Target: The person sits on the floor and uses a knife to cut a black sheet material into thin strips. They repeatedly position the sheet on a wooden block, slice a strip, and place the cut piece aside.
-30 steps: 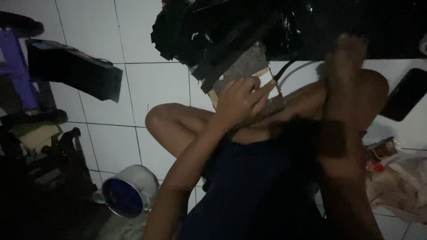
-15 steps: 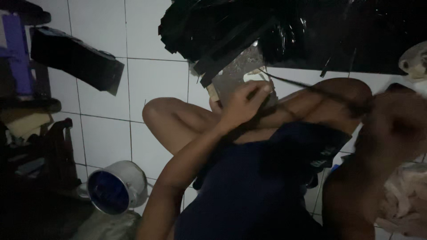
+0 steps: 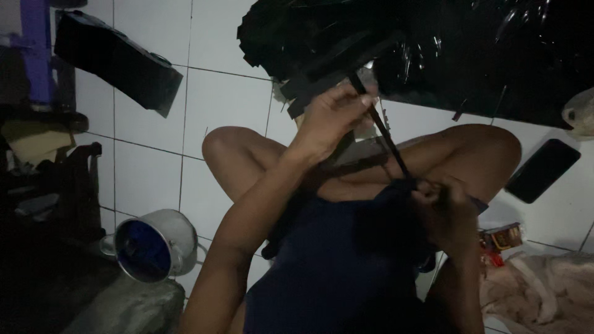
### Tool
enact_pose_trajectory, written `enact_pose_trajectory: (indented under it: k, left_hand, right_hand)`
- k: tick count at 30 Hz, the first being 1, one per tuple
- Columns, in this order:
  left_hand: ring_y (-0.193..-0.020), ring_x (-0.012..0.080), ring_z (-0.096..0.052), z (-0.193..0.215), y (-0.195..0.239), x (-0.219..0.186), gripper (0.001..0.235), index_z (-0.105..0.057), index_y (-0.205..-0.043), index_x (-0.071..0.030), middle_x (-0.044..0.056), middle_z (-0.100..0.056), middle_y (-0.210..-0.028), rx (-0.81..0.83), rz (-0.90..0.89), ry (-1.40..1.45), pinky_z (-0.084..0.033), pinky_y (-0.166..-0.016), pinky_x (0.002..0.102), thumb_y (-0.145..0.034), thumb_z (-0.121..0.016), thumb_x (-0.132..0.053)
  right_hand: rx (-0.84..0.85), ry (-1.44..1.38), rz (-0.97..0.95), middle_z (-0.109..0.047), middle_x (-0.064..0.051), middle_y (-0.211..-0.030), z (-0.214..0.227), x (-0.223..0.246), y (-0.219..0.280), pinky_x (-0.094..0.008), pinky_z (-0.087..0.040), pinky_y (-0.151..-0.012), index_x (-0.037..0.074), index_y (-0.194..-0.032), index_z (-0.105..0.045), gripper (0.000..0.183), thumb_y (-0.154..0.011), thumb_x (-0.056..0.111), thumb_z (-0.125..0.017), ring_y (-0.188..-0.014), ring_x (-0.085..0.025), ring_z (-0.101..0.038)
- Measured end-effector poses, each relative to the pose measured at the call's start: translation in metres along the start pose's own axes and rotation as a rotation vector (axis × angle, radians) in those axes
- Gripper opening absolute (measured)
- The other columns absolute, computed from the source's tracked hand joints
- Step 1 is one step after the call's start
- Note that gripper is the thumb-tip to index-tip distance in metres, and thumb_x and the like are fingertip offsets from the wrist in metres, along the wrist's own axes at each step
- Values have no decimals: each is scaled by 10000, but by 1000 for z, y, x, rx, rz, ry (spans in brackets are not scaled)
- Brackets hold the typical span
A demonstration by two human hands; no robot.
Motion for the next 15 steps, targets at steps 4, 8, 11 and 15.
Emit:
enact_pose_trajectory:
  k: [4,8,11,15]
  left_hand:
    - [-930,145,-704,-25,4,12,372,-672,-1273,-3,105,-702,-1101,53,18,-126,-613,-846,279,-969,-713,-212]
    - [-946,133,-715,-28,2,16,412,-650,-1275,-11,80,-714,-1084,43,28,-108,-611,-848,270,-953,-715,-260]
    - [-838,157,-731,-6,-4,19,371,-692,-1196,51,101,-733,-964,-105,72,-109,-627,-772,289,-995,-695,-260]
    - [-819,147,-732,-2,-14,12,359,-698,-1205,44,91,-735,-947,-66,-20,-74,-638,-751,305,-999,-690,-249]
  right_hand:
    - [10,118,-28,-700,-144,-887,-21,-4,-9,-312,-494,-634,-7,-1074,-713,198,-950,141,-760,-718,-202,-638]
    - [-56,-128,-7,-698,-81,-911,-31,-7,-12,-277,-515,-651,-4,-1094,-694,166,-1014,141,-706,-770,-126,-647]
    - [-17,-144,-117,-684,-76,-857,-37,-23,-10,-276,-505,-639,0,-1057,-701,167,-1001,156,-718,-746,-118,-626]
    - [19,-151,-158,-664,-98,-882,-36,-32,-9,-280,-493,-666,-8,-1070,-707,182,-1002,161,-713,-779,-132,-603]
Point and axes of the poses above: each hand's wrist, its own y-axis away from the middle knuckle, its own z-axis out of the back of the hand, x = y × z, the point moved 9 cm from there along -y, towards the middle knuckle
